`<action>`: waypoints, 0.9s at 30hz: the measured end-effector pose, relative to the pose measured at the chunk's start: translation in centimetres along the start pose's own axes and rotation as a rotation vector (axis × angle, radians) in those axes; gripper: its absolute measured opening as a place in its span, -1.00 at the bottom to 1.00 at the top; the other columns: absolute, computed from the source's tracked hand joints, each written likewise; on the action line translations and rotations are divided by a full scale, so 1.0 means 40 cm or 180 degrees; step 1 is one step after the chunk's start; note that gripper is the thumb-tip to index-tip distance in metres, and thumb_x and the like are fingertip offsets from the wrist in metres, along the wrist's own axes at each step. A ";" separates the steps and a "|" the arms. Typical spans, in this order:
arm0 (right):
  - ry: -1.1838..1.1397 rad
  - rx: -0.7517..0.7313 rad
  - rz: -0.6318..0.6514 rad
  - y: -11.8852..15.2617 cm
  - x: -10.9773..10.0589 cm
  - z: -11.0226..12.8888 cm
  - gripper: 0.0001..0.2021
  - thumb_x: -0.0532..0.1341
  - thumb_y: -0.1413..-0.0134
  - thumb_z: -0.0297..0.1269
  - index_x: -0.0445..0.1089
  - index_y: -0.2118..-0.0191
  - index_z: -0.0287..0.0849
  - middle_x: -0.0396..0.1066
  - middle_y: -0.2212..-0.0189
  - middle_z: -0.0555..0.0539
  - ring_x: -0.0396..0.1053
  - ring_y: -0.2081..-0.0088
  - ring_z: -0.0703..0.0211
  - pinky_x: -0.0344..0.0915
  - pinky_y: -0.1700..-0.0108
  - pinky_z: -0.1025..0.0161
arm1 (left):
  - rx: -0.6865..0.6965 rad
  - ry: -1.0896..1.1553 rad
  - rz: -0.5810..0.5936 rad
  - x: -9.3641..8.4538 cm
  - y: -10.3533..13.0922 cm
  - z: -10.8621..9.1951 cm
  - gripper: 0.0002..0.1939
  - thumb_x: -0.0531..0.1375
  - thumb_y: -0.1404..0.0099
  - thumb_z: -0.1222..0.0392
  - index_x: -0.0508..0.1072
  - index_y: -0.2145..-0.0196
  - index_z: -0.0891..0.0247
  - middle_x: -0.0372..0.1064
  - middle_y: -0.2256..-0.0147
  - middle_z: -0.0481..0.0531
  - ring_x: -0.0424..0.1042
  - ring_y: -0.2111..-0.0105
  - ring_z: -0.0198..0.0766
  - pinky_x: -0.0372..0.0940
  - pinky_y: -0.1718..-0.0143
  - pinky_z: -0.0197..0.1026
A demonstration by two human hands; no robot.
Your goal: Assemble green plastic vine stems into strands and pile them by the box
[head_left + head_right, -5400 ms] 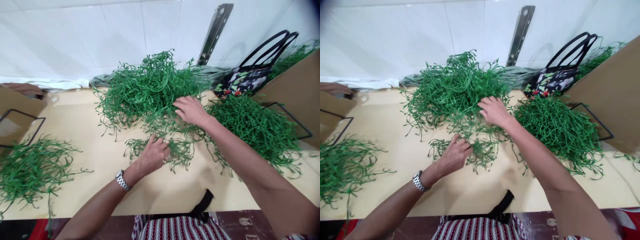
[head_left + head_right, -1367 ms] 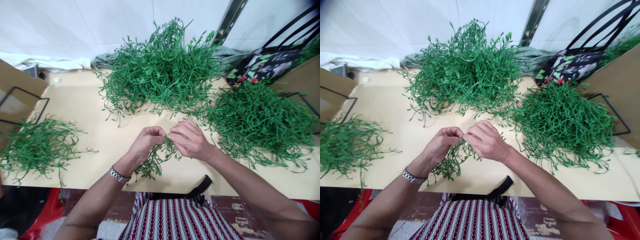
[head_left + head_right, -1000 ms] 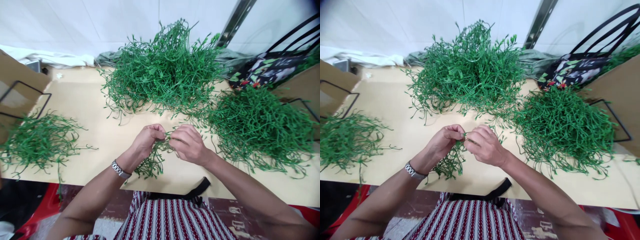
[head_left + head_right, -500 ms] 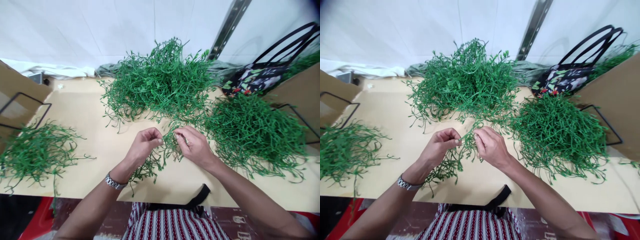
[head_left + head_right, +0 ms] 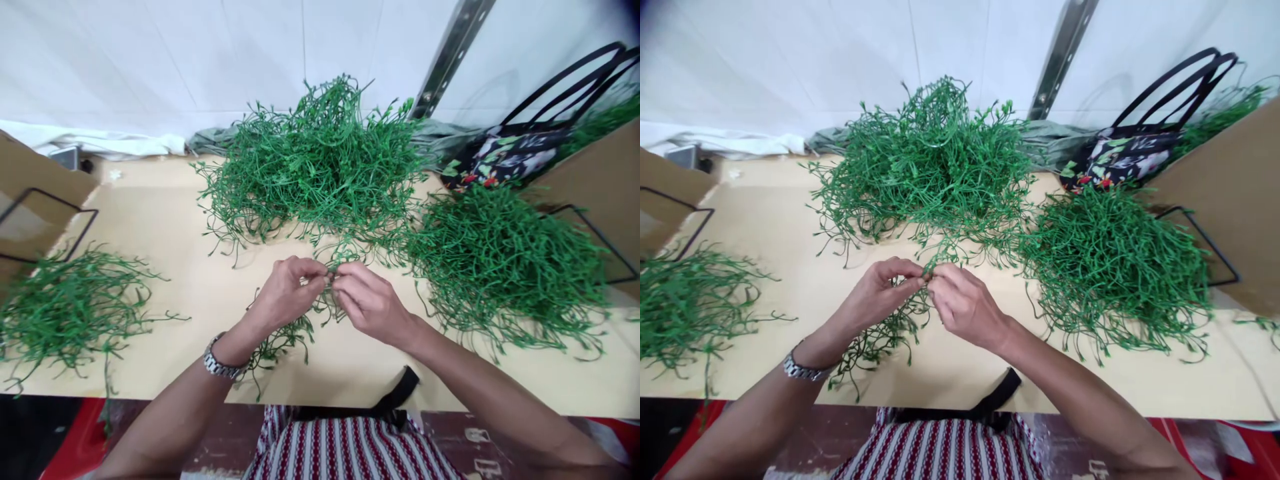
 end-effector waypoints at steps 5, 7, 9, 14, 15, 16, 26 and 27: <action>0.0340 -0.0083 0.0248 0.021 0.030 0.000 -0.76 -0.01 -0.13 -0.47 0.29 0.11 -0.24 0.32 0.32 -0.14 0.26 0.27 0.18 0.25 0.21 0.23 | 0.0454 -0.0354 -0.0801 -0.013 0.013 0.002 -0.88 0.18 -0.05 0.38 0.48 0.53 0.22 0.36 0.26 0.06 0.18 0.04 -0.10 0.02 -0.03 0.03; 0.0692 -0.0068 0.0470 0.032 0.048 -0.007 -0.72 0.00 -0.13 -0.45 0.27 0.04 -0.20 0.33 0.35 -0.12 0.26 0.28 0.15 0.22 0.24 0.21 | 0.0542 -0.0092 -0.0962 -0.016 0.024 0.001 -0.87 0.18 -0.05 0.39 0.48 0.54 0.21 0.35 0.27 0.05 0.17 0.04 -0.12 0.02 -0.04 0.01; 0.1085 -0.0045 0.0723 0.041 0.064 -0.015 -0.67 0.01 -0.13 -0.44 0.24 -0.03 -0.15 0.33 0.38 -0.11 0.25 0.32 0.13 0.19 0.27 0.19 | 0.0495 0.0462 -0.1020 -0.015 0.030 0.007 -0.88 0.18 -0.05 0.39 0.47 0.55 0.23 0.32 0.32 0.03 0.24 0.15 -0.18 0.12 0.05 -0.08; 0.0851 0.0028 0.0972 0.052 0.074 -0.021 -0.66 0.02 -0.13 -0.42 0.24 -0.04 -0.16 0.31 0.38 -0.11 0.24 0.32 0.16 0.20 0.27 0.22 | -0.0261 0.2505 -0.0837 0.011 0.021 0.053 -0.91 0.15 0.01 0.43 0.39 0.53 0.29 0.30 0.47 -0.05 0.29 0.44 -0.36 0.18 0.34 -0.28; 0.0730 0.0036 0.1020 0.053 0.075 -0.020 -0.67 0.02 -0.13 -0.41 0.27 -0.02 -0.17 0.32 0.37 -0.13 0.24 0.30 0.16 0.21 0.25 0.22 | -0.0396 0.2744 -0.0846 0.014 0.019 0.060 -0.87 0.14 0.04 0.47 0.38 0.52 0.29 0.30 0.50 -0.07 0.29 0.47 -0.39 0.16 0.37 -0.31; 0.0647 0.0041 0.1081 0.054 0.077 -0.018 -0.68 0.02 -0.13 -0.41 0.28 -0.01 -0.17 0.32 0.36 -0.14 0.24 0.29 0.15 0.22 0.24 0.21 | -0.0495 0.2883 -0.0851 0.015 0.018 0.064 -0.83 0.12 0.08 0.49 0.38 0.51 0.29 0.30 0.52 -0.09 0.27 0.49 -0.41 0.15 0.39 -0.34; -0.0189 -0.0019 0.1034 0.061 -0.051 -0.001 -0.71 0.07 -0.10 -0.47 0.38 0.09 -0.07 0.40 0.26 -0.10 0.32 0.16 0.15 0.27 0.13 0.13 | -0.0655 0.2255 -0.0764 0.018 0.021 0.057 -0.91 0.15 0.02 0.39 0.43 0.50 0.32 0.30 0.56 -0.11 0.17 0.56 -0.49 0.05 0.50 -0.39; -0.0412 0.0099 0.0774 0.056 -0.085 -0.008 -0.73 0.08 -0.10 -0.48 0.39 0.13 -0.09 0.41 0.27 -0.08 0.34 0.18 0.18 0.28 0.16 0.17 | -0.0632 0.2164 -0.0751 0.020 0.022 0.055 -0.92 0.15 0.00 0.39 0.43 0.49 0.31 0.29 0.56 -0.11 0.15 0.56 -0.49 0.04 0.51 -0.39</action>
Point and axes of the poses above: each hand's wrist, its own y-axis away from the middle knuckle, its own x-axis out of the palm, z = x × y, the point moved 6 cm from there along -y, towards the middle knuckle
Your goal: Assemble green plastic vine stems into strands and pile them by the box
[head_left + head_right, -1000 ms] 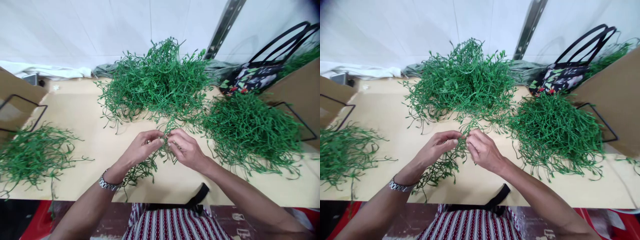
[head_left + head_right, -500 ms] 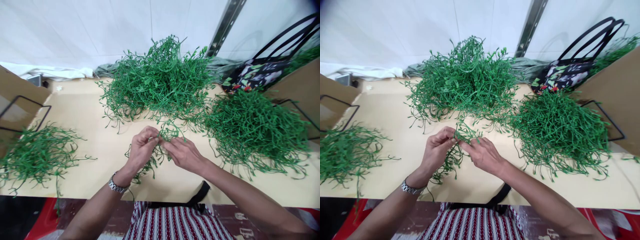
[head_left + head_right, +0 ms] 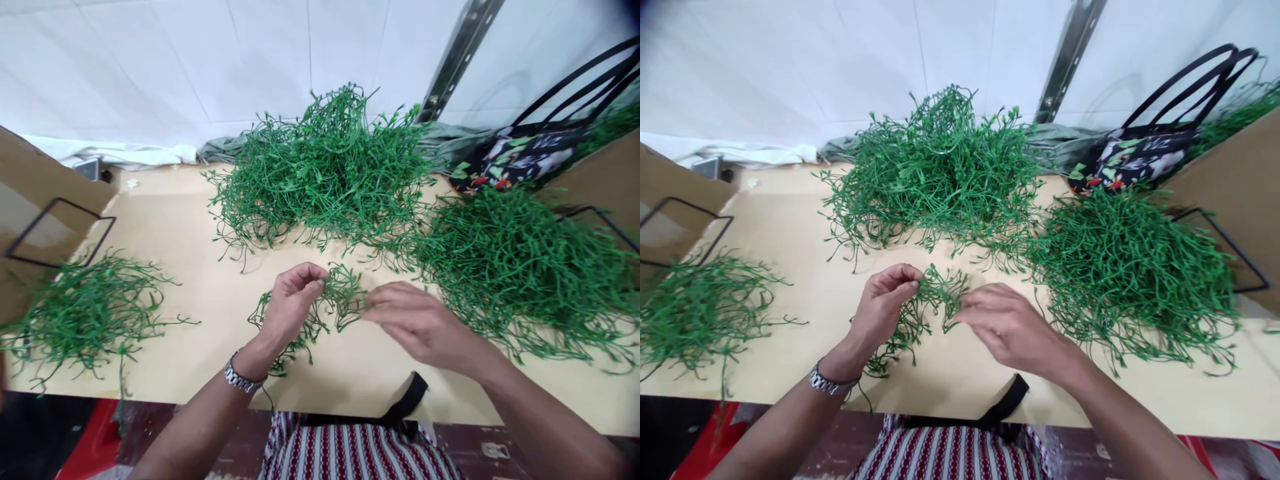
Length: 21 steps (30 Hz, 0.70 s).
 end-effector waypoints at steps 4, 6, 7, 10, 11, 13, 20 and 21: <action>-0.0633 0.0675 -0.1173 0.001 -0.097 -0.036 -0.85 0.11 -0.08 -0.46 0.40 0.29 -0.13 0.39 0.41 -0.01 0.35 0.35 0.28 0.28 0.33 0.31 | 0.0162 -0.0363 0.0102 0.014 0.011 -0.006 -0.94 0.14 -0.06 0.35 0.42 0.48 0.30 0.26 0.55 -0.11 0.11 0.56 -0.48 0.01 0.54 -0.38; -0.0733 0.0860 -0.1400 -0.006 -0.101 -0.053 -0.90 0.14 -0.06 -0.42 0.39 0.34 -0.14 0.36 0.43 0.00 0.33 0.38 0.30 0.27 0.35 0.32 | 0.0288 -0.0532 0.0175 0.023 0.018 -0.014 -0.94 0.13 -0.08 0.34 0.41 0.47 0.30 0.24 0.54 -0.11 0.10 0.56 -0.47 0.01 0.54 -0.37; -0.0796 0.0913 -0.1490 -0.008 -0.101 -0.061 -0.92 0.15 -0.05 -0.40 0.38 0.34 -0.14 0.35 0.43 0.01 0.32 0.40 0.30 0.26 0.36 0.33 | 0.0350 -0.0614 0.0214 0.028 0.022 -0.018 -0.94 0.13 -0.08 0.34 0.41 0.47 0.31 0.24 0.53 -0.10 0.11 0.55 -0.46 0.01 0.54 -0.37; -0.1050 0.0943 -0.2229 0.006 -0.130 -0.081 -0.93 0.16 -0.06 -0.35 0.37 0.31 -0.11 0.30 0.47 0.03 0.28 0.45 0.32 0.25 0.39 0.33 | 0.0453 -0.0853 0.0305 0.039 0.030 -0.028 -0.92 0.10 -0.09 0.34 0.40 0.47 0.32 0.24 0.52 -0.08 0.12 0.56 -0.45 0.01 0.56 -0.36; -0.1056 0.0869 -0.2413 0.010 -0.143 -0.080 -0.92 0.16 -0.06 -0.34 0.37 0.29 -0.10 0.29 0.47 0.04 0.27 0.45 0.32 0.25 0.37 0.32 | 0.0453 -0.0923 0.0337 0.043 0.032 -0.030 -0.91 0.10 -0.09 0.35 0.40 0.48 0.32 0.24 0.52 -0.07 0.12 0.56 -0.44 0.00 0.57 -0.35; -0.0873 0.0561 -0.2108 -0.008 -0.148 -0.062 -0.86 0.18 -0.04 -0.29 0.37 0.23 -0.10 0.30 0.39 0.00 0.29 0.35 0.27 0.28 0.28 0.27 | 0.0448 -0.1028 0.0416 0.050 0.035 -0.034 -0.91 0.09 -0.08 0.36 0.40 0.48 0.33 0.22 0.53 -0.07 0.12 0.57 -0.44 0.01 0.57 -0.35; -0.0869 -0.0234 -0.0088 -0.071 -0.010 -0.019 -0.84 0.12 -0.11 -0.26 0.37 0.23 -0.20 0.38 0.22 -0.13 0.29 0.10 0.19 0.22 0.02 0.10 | 0.0339 -0.0916 0.0825 0.066 0.049 -0.032 -0.90 0.10 -0.09 0.33 0.41 0.50 0.31 0.22 0.57 -0.07 0.12 0.57 -0.41 0.03 0.53 -0.32; -0.0967 -0.0248 -0.0100 -0.069 -0.001 -0.022 -0.85 0.13 -0.10 -0.28 0.37 0.24 -0.20 0.39 0.26 -0.12 0.31 0.14 0.20 0.24 0.06 0.13 | 0.0331 -0.0889 0.0869 0.066 0.051 -0.031 -0.90 0.11 -0.09 0.32 0.41 0.51 0.31 0.22 0.57 -0.06 0.12 0.57 -0.41 0.03 0.53 -0.32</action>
Point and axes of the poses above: each hand's wrist, its own y-axis away from the middle knuckle, its own x-axis out of the palm, z = x × y, the point moved 6 cm from there along -y, towards the middle knuckle
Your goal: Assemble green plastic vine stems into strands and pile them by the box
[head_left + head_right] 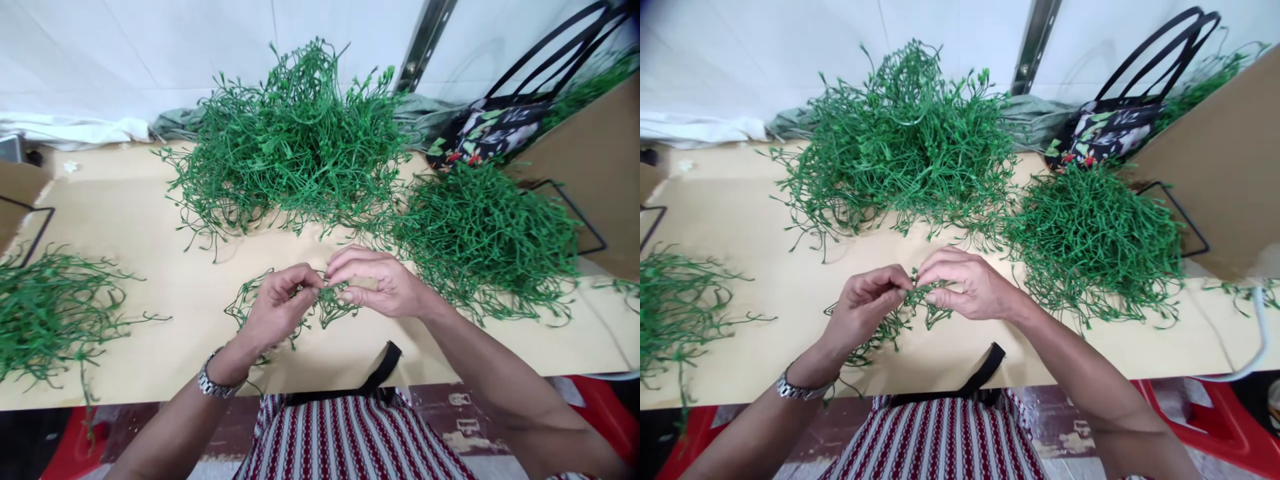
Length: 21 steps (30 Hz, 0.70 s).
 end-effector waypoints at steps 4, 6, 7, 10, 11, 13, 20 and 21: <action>-0.0092 0.0042 -0.0023 0.013 0.007 -0.005 -0.86 0.15 -0.08 -0.29 0.37 0.28 -0.23 0.39 0.33 -0.11 0.33 0.21 0.22 0.26 0.13 0.17 | -0.0067 -0.0048 0.0149 0.008 0.007 -0.003 -0.91 0.14 -0.10 0.26 0.42 0.46 0.31 0.21 0.59 -0.08 0.12 0.58 -0.41 0.01 0.55 -0.34; -0.0048 0.0083 0.0055 0.018 0.006 0.002 -0.86 0.16 -0.08 -0.27 0.37 0.31 -0.24 0.40 0.36 -0.10 0.33 0.24 0.23 0.25 0.15 0.18 | -0.0117 -0.0140 0.0231 0.017 0.010 -0.005 -0.90 0.19 -0.08 0.22 0.43 0.45 0.31 0.18 0.62 -0.10 0.08 0.61 -0.43 -0.03 0.59 -0.35; -0.0028 0.0099 0.0115 0.020 0.007 0.005 -0.86 0.15 -0.08 -0.27 0.37 0.32 -0.23 0.40 0.37 -0.09 0.33 0.26 0.23 0.25 0.16 0.20 | -0.0128 -0.0186 0.0270 0.021 0.012 -0.007 -0.89 0.20 -0.07 0.21 0.43 0.45 0.31 0.17 0.63 -0.11 0.05 0.63 -0.45 -0.05 0.61 -0.35; 0.0049 0.0095 0.0235 0.024 0.010 0.015 -0.88 0.13 -0.11 -0.32 0.37 0.32 -0.23 0.41 0.42 -0.07 0.33 0.32 0.27 0.25 0.22 0.26 | -0.0084 -0.0354 0.0320 0.029 0.017 -0.008 -0.92 0.19 -0.09 0.24 0.44 0.46 0.31 0.14 0.65 -0.14 -0.02 0.66 -0.48 -0.07 0.63 -0.36; 0.0124 0.0076 0.0242 0.025 0.012 0.018 -0.89 0.12 -0.11 -0.34 0.37 0.32 -0.23 0.41 0.42 -0.06 0.33 0.34 0.28 0.25 0.24 0.28 | -0.0057 -0.0455 0.0318 0.029 0.019 -0.009 -0.92 0.17 -0.11 0.26 0.45 0.45 0.31 0.13 0.66 -0.15 -0.04 0.67 -0.48 -0.08 0.64 -0.37; 0.0407 0.0034 0.0209 0.027 0.015 0.023 -0.88 0.08 -0.12 -0.38 0.36 0.32 -0.23 0.41 0.43 -0.06 0.32 0.36 0.28 0.25 0.26 0.29 | 0.0025 -0.0757 0.0281 0.028 0.022 -0.012 -0.91 0.15 -0.12 0.28 0.45 0.43 0.31 0.09 0.69 -0.16 -0.06 0.68 -0.48 -0.09 0.64 -0.38; 0.1915 0.0024 0.0289 0.039 0.057 0.035 -0.82 -0.01 -0.08 -0.50 0.30 0.41 -0.25 0.30 0.51 -0.08 0.21 0.42 0.21 0.15 0.31 0.25 | 0.0298 -0.2045 0.0244 0.034 0.026 -0.025 -0.81 0.09 -0.15 0.26 0.47 0.52 0.30 0.15 0.69 -0.10 0.01 0.64 -0.44 -0.06 0.60 -0.36; 0.2050 0.0038 0.0310 0.039 0.064 0.038 -0.81 -0.02 -0.06 -0.52 0.29 0.43 -0.25 0.28 0.52 -0.08 0.19 0.43 0.21 0.13 0.33 0.26 | 0.0312 -0.2147 0.0259 0.036 0.026 -0.022 -0.78 0.07 -0.15 0.26 0.44 0.58 0.31 0.11 0.71 -0.10 -0.01 0.65 -0.44 -0.08 0.60 -0.35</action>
Point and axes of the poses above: each hand's wrist, its own y-axis away from the middle knuckle, its own x-axis out of the palm, z = x × y, the point moved 6 cm from there along -y, towards the middle knuckle
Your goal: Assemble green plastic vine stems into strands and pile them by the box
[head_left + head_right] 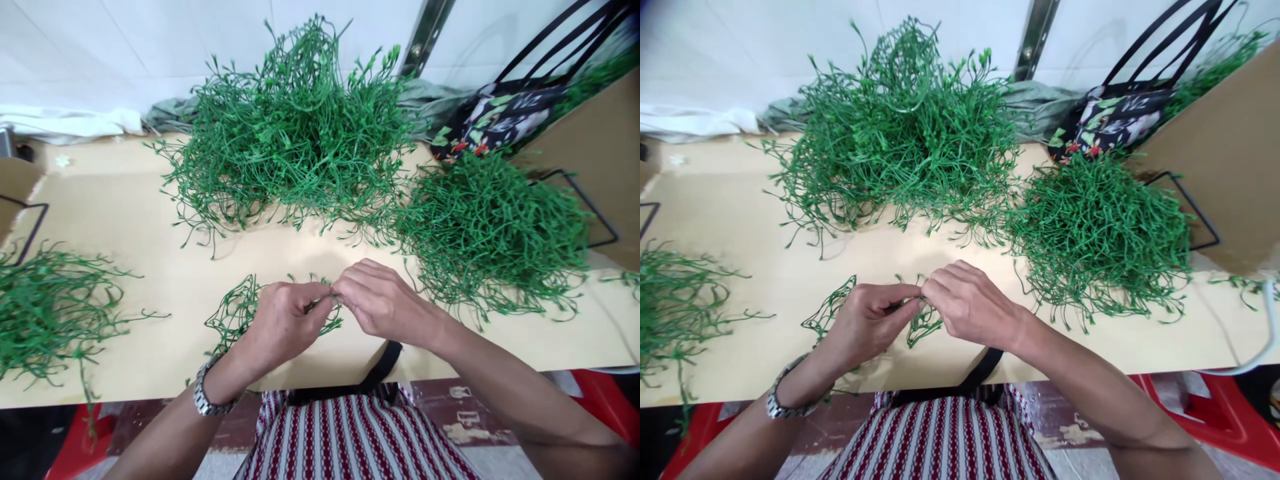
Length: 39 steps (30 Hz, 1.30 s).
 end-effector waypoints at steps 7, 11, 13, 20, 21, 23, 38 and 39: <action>0.0946 0.0035 0.0642 -0.007 0.034 -0.023 -0.78 -0.02 0.07 -0.63 0.30 0.47 -0.25 0.27 0.56 -0.10 0.19 0.49 0.18 0.05 0.37 0.21 | 0.0317 -0.0180 0.0198 0.022 0.001 -0.015 -0.66 0.03 -0.11 0.37 0.16 0.78 0.31 -0.12 0.75 -0.13 -0.12 0.68 -0.46 -0.16 0.60 -0.30; 0.0416 0.0519 0.0346 -0.005 0.019 -0.084 -0.81 -0.01 0.01 -0.60 0.30 0.44 -0.26 0.29 0.50 -0.10 0.21 0.45 0.22 0.08 0.37 0.26 | 0.0091 0.0783 0.0332 0.018 -0.012 0.002 -0.75 0.06 -0.16 0.32 0.36 0.64 0.31 0.12 0.69 -0.09 0.04 0.64 -0.44 -0.02 0.59 -0.34; -0.0600 0.0829 -0.0097 -0.006 0.006 -0.096 -0.85 -0.01 -0.08 -0.51 0.28 0.38 -0.25 0.27 0.46 -0.06 0.22 0.41 0.27 0.12 0.37 0.31 | -0.0234 0.1417 0.0235 0.014 -0.022 0.026 -0.85 0.11 -0.15 0.27 0.44 0.51 0.33 0.25 0.62 -0.05 0.14 0.60 -0.41 0.06 0.57 -0.36; -0.3632 0.1799 -0.0239 -0.001 0.096 -0.065 -0.77 0.02 -0.16 -0.20 0.19 0.15 -0.23 0.21 0.47 0.03 0.14 0.50 0.38 0.14 0.46 0.40 | -0.0671 0.2360 -0.0274 0.026 -0.030 0.068 -0.89 0.21 -0.08 0.24 0.48 0.42 0.32 0.35 0.57 -0.03 0.23 0.58 -0.39 0.12 0.55 -0.34; -0.3733 0.1803 -0.0242 0.001 0.104 -0.062 -0.75 0.04 -0.14 -0.18 0.19 0.13 -0.23 0.23 0.44 0.01 0.16 0.47 0.37 0.17 0.43 0.39 | -0.0655 0.2367 -0.0336 0.027 -0.029 0.068 -0.89 0.21 -0.07 0.25 0.49 0.41 0.32 0.38 0.53 0.00 0.28 0.54 -0.36 0.17 0.51 -0.32; -0.3794 0.1842 -0.0297 0.007 0.113 -0.066 -0.73 0.10 -0.10 -0.16 0.23 0.15 -0.23 0.26 0.41 -0.01 0.20 0.41 0.34 0.20 0.36 0.35 | -0.0618 0.2287 -0.0408 0.027 -0.026 0.066 -0.89 0.21 -0.07 0.28 0.49 0.39 0.32 0.43 0.45 0.05 0.34 0.47 -0.31 0.23 0.41 -0.28; -0.3524 0.1973 -0.0419 0.023 0.113 -0.092 -0.77 0.17 -0.01 -0.16 0.34 0.34 -0.25 0.16 0.54 0.05 0.09 0.52 0.38 0.05 0.49 0.38 | -0.0391 0.2141 -0.0448 0.029 -0.020 0.058 -0.95 0.14 -0.12 0.32 0.35 0.39 0.28 0.21 0.53 -0.07 0.18 0.54 -0.40 0.09 0.53 -0.35; -0.3397 0.1869 -0.0487 0.021 0.106 -0.092 -0.78 0.16 -0.03 -0.16 0.34 0.36 -0.25 0.18 0.52 0.03 0.13 0.50 0.36 0.08 0.47 0.37 | -0.0411 0.2176 -0.0346 0.033 -0.020 0.060 -0.93 0.14 -0.13 0.31 0.34 0.36 0.28 0.22 0.53 -0.07 0.18 0.54 -0.40 0.09 0.53 -0.35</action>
Point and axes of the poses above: each hand's wrist, its own y-axis away from the middle knuckle, its own x-axis out of the palm, z = x × y, the point moved 6 cm from there along -y, towards the middle knuckle
